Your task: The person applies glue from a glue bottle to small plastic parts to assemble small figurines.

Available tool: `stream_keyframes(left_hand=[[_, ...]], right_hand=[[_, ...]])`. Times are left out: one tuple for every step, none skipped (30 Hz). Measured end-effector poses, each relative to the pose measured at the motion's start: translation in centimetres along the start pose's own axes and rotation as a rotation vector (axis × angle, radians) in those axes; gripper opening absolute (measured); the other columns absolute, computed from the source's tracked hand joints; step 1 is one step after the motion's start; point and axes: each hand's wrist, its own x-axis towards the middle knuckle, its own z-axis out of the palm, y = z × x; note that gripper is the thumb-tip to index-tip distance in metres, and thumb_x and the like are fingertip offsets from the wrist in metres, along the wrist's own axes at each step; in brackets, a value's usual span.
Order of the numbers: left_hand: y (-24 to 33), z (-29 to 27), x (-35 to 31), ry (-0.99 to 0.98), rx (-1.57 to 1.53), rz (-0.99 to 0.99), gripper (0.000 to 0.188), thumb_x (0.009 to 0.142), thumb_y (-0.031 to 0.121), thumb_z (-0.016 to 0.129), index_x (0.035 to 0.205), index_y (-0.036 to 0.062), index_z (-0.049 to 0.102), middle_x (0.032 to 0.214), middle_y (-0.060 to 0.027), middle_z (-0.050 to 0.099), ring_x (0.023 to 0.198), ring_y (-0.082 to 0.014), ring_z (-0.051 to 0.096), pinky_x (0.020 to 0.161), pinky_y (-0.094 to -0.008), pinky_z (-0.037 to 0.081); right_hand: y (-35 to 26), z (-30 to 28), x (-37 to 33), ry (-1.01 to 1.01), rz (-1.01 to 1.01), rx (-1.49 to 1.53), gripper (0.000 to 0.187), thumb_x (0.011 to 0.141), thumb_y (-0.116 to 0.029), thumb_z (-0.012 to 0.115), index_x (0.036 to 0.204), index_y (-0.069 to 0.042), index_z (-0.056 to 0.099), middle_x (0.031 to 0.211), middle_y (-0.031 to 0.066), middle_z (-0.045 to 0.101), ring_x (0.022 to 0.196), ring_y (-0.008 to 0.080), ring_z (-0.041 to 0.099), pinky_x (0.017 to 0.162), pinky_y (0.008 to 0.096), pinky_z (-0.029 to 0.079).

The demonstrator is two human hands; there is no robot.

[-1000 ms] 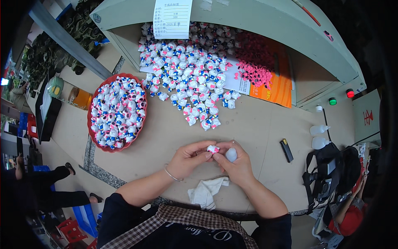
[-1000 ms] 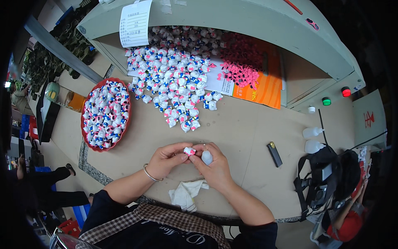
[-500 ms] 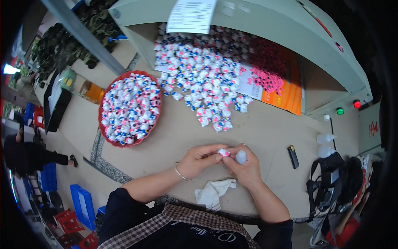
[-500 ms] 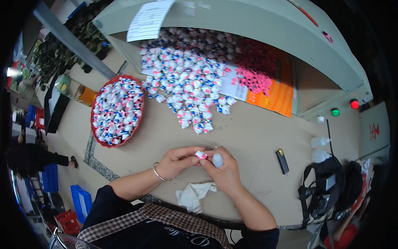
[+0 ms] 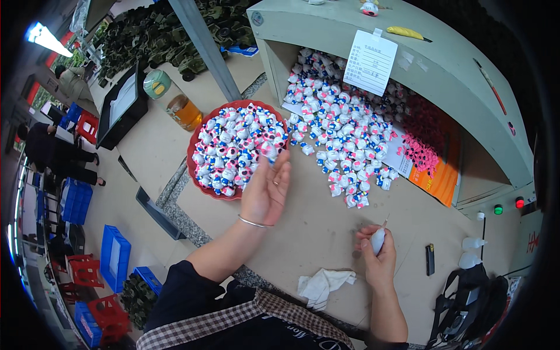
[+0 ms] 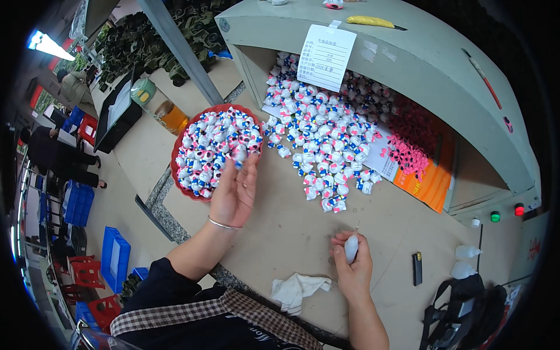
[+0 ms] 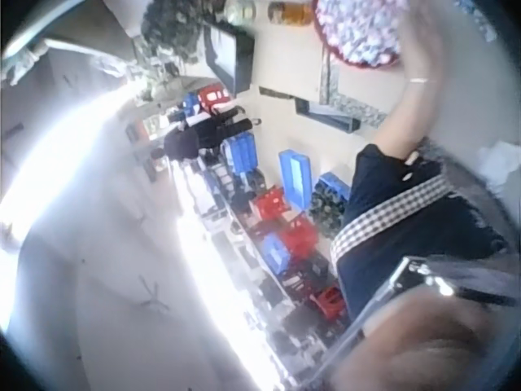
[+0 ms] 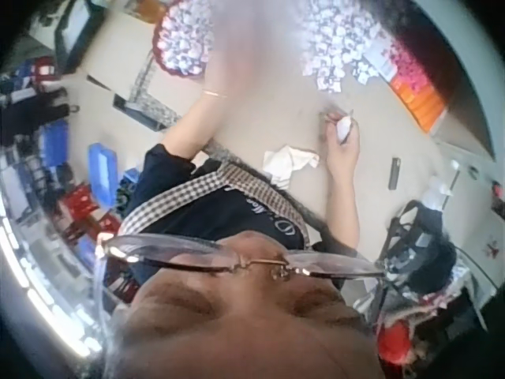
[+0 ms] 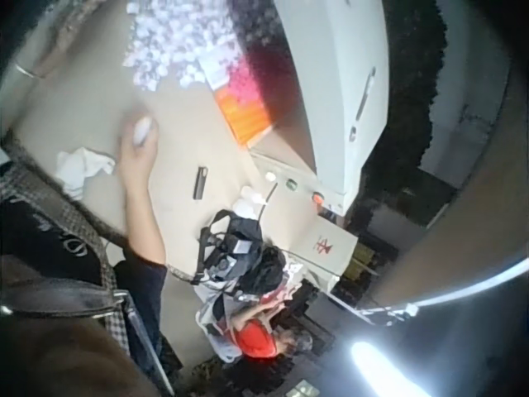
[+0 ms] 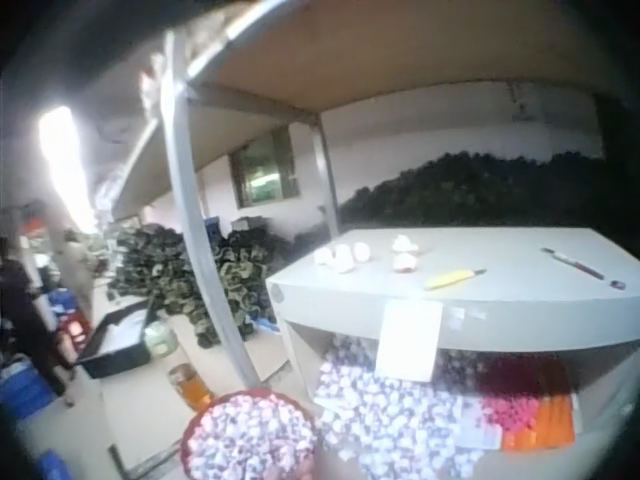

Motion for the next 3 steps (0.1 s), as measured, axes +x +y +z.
stream_keyframes(left_hand=[[1.0,-0.2,0.0,0.018,-0.068,0.007,0.031,0.088,0.027,0.047,0.110,0.0045,0.048,0.107,-0.0083,0.054,0.089,-0.0128,0.056,0.077,-0.0214,0.047],[1.4,-1.0,0.0,-0.013,-0.064,0.000,0.037,0.088,0.029,0.046,0.115,0.0036,0.044,0.110,-0.0092,0.053,0.090,-0.0132,0.056,0.078,-0.0214,0.047],[1.4,-1.2,-0.4,-0.002,0.008,-0.009,0.047,0.087,0.034,0.046,0.122,0.0049,0.036,0.113,-0.0105,0.052,0.092,-0.0144,0.056,0.080,-0.0232,0.046]], right_hand=[[-0.1,0.0,0.0,-0.010,-0.002,0.000,0.026,0.081,-0.003,0.052,0.106,-0.003,0.044,0.095,0.0072,0.051,0.087,0.0141,0.053,0.070,0.0265,0.047],[-0.2,-0.2,0.0,-0.078,0.002,-0.006,0.034,0.083,-0.006,0.052,0.113,-0.004,0.037,0.099,0.0083,0.050,0.090,0.0163,0.053,0.075,0.0278,0.047],[-0.5,-0.4,-0.1,-0.143,0.005,-0.013,0.042,0.084,-0.009,0.052,0.121,-0.006,0.031,0.103,0.0095,0.049,0.092,0.0186,0.054,0.079,0.0291,0.046]])
